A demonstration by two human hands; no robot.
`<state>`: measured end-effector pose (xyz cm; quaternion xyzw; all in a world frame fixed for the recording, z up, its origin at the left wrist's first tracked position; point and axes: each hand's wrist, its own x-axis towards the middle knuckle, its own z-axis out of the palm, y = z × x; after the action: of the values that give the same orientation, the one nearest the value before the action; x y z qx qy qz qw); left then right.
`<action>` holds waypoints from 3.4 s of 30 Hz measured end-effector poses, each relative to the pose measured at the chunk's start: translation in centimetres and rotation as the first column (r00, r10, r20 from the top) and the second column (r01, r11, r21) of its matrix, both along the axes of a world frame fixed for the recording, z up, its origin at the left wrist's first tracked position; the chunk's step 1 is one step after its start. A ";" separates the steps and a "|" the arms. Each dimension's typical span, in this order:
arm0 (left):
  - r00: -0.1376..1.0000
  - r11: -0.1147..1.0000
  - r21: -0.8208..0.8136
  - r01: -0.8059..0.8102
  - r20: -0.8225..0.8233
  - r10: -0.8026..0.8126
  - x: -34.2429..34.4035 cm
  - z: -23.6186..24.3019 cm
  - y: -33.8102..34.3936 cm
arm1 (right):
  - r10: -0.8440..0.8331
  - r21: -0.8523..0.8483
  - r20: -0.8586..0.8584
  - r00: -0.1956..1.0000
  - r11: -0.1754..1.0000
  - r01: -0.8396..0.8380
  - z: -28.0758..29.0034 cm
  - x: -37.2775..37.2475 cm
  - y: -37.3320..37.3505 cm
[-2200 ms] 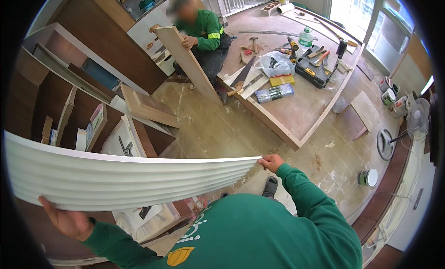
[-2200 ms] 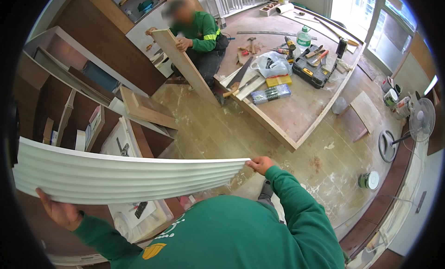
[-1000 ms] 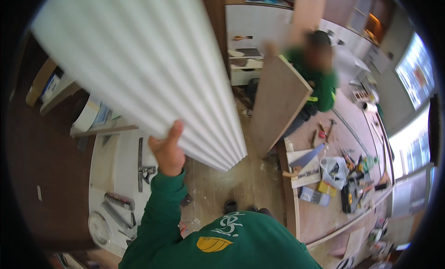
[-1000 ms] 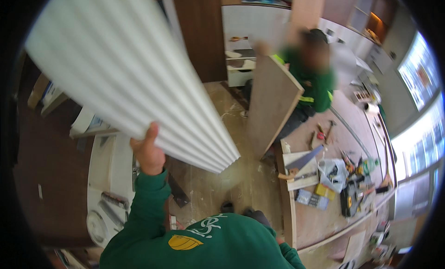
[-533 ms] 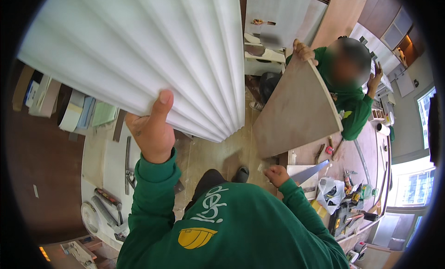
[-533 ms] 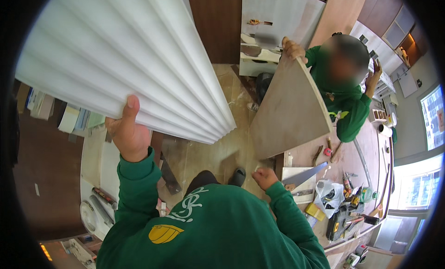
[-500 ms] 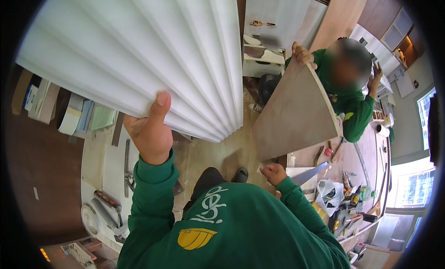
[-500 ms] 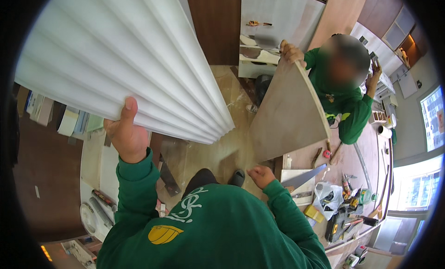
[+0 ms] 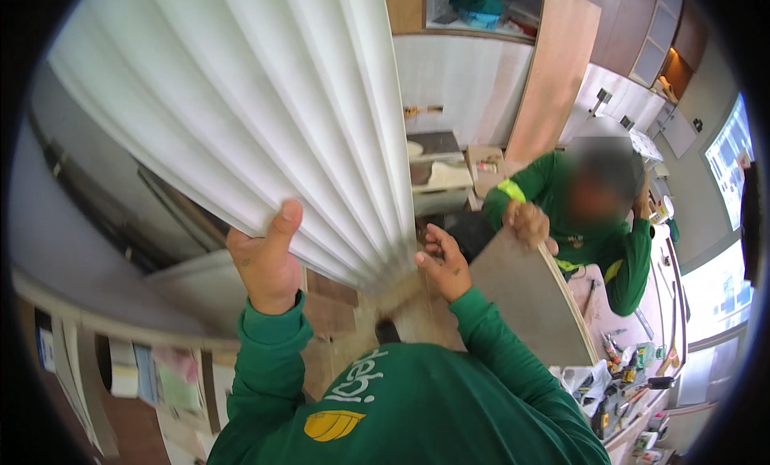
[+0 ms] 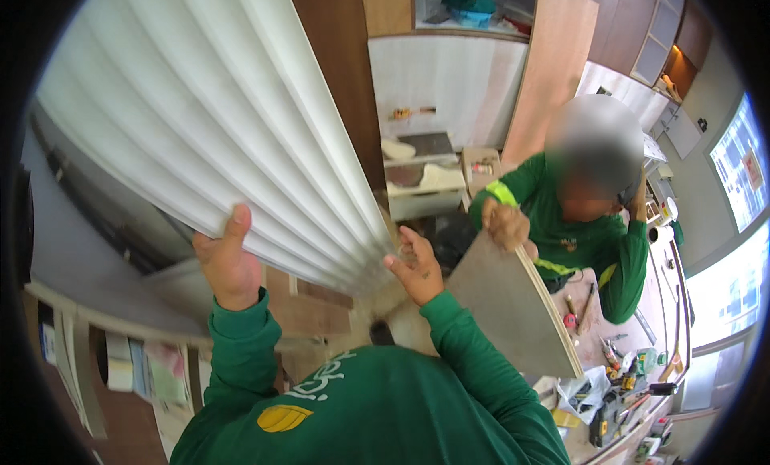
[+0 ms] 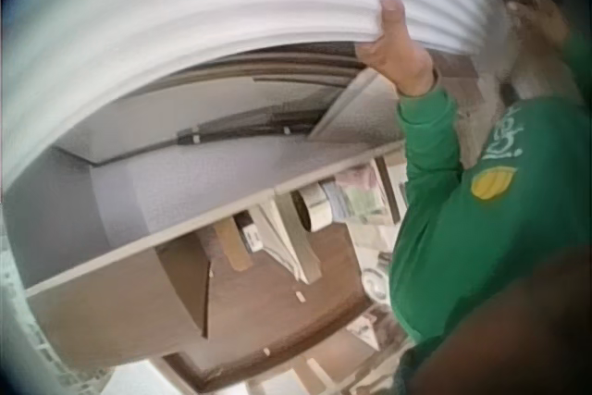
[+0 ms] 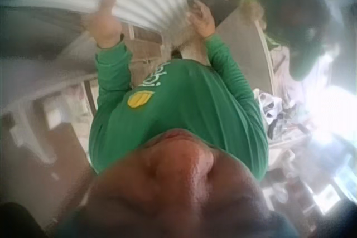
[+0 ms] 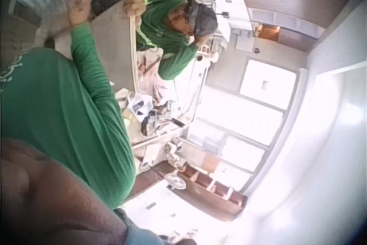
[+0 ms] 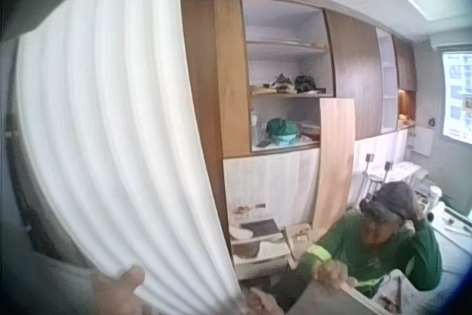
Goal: The person sweeps a workbench with a broom, then picks up a white corrugated panel and smooths its edges with a metal block. They carry the panel to a wall unit and fit it into a vertical slot, adjusting it to align with the surrounding wood trim.
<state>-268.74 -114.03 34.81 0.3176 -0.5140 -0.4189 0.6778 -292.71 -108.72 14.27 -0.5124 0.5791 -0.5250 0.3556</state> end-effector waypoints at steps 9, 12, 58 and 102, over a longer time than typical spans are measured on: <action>0.973 0.980 -0.040 0.195 -0.116 -0.198 -3.6 4.9 -19.9 | 0.087 -0.037 0.255 0.963 0.996 -0.080 -5.4 -2.6 -22.8; 0.933 0.941 0.008 0.338 -0.134 -0.334 -7.4 7.1 -26.3 | 0.071 -0.064 0.377 0.923 0.997 -0.050 -7.0 -6.0 -26.4; 0.707 0.171 -0.984 0.047 0.154 0.690 -25.6 32.5 -83.9 | -0.511 -0.485 0.163 0.844 0.703 0.520 19.6 -23.8 -70.1; 0.398 -0.166 -0.982 0.090 -0.117 0.910 -27.1 30.4 -85.4 | -0.314 -0.509 0.388 0.866 0.711 0.486 20.3 -26.4 -80.8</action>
<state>-295.88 -199.43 65.23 0.0842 -0.6758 0.5062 0.5291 -319.08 -189.52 34.56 -0.3802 0.4292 -0.8088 0.1308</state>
